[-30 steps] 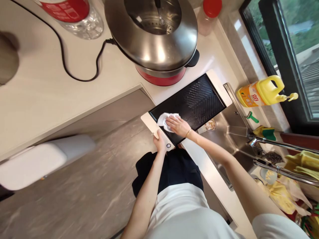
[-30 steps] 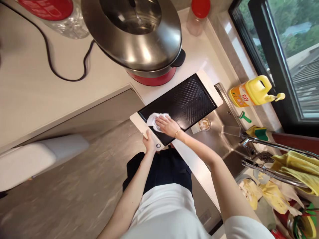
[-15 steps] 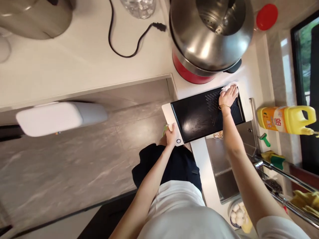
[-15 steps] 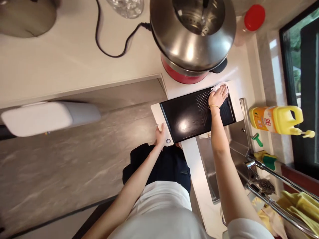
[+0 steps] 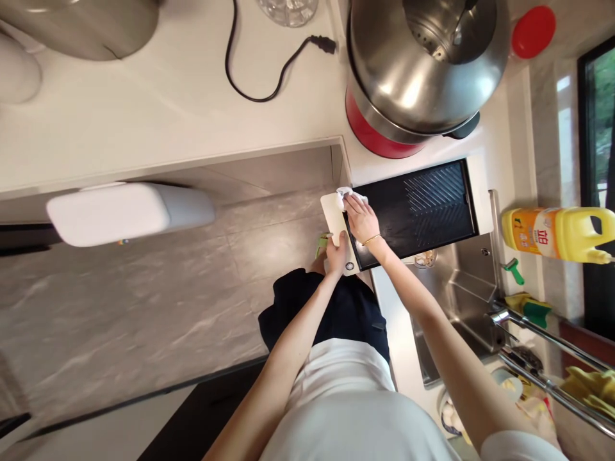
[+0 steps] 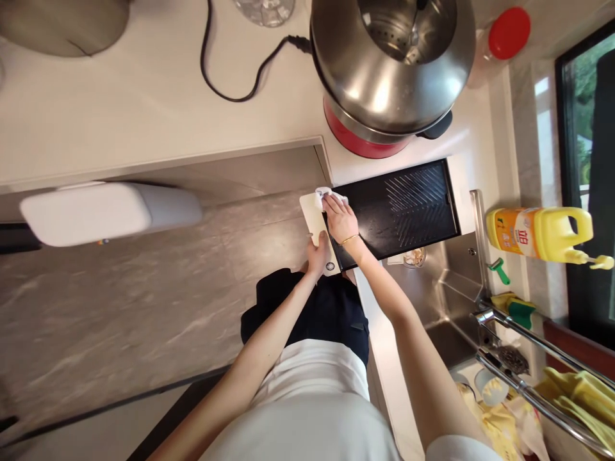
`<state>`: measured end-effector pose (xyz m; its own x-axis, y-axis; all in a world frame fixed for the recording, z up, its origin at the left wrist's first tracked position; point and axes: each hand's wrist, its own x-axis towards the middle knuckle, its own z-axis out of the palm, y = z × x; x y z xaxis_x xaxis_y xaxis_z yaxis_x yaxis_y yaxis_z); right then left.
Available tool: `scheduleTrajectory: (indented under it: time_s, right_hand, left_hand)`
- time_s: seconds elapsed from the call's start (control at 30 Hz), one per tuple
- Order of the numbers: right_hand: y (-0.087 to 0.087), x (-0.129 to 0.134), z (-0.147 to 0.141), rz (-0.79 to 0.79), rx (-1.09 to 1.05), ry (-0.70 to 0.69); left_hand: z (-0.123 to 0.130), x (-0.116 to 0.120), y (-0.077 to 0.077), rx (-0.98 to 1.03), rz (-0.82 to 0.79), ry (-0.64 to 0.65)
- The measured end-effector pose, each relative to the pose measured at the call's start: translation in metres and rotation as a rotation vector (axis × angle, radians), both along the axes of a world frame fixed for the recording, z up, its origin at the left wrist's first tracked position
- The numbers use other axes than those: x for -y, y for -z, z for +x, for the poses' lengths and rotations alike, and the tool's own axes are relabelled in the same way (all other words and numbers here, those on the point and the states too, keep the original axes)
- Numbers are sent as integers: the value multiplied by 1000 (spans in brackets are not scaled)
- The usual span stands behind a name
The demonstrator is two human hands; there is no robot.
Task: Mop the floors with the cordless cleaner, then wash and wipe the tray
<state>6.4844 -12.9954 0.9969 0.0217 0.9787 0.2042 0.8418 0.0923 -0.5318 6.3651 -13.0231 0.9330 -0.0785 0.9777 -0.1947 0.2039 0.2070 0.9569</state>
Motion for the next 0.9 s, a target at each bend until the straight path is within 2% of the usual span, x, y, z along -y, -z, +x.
scheduleTrajectory:
  time_s: [0.07,0.13,0.23,0.3,0.37,0.4,0.5,0.57,0.63,0.7,0.83,0.9]
  right_hand:
    - [4,10,36,-32,70,69]
    - [13,25,91,-114,132,287]
    - [27,56,171,-204,194,719]
    - [35,75,192,-254,203,802]
    - [39,92,170,-279,197,708]
    - [40,100,144,-266,190,609]
    - [41,123,41,-219,123,372]
    - [44,136,-12,-187,97,394]
    - [49,144,-26,-193,71,517]
    - [54,147,3,-212,72,698]
    - [63,138,121,-222,133,1023]
    - [65,131,166,-233,168,1089]
  left_hand:
    - [-1,1,2,-4,-20,-14]
    - [-2,1,3,-25,-40,-23]
    - [-1,2,3,-44,-54,-30]
    - [0,2,3,-59,-48,-41]
    - [0,2,3,-76,-41,-36]
    - [0,2,3,-82,-40,-30]
    - [0,3,2,-60,-25,-11]
    - [0,3,2,-32,-6,-5]
    - [0,4,1,-19,-2,-4]
    - [0,6,2,-31,-11,-9]
    - [1,8,2,-57,2,-5]
    - [1,8,2,-66,2,0]
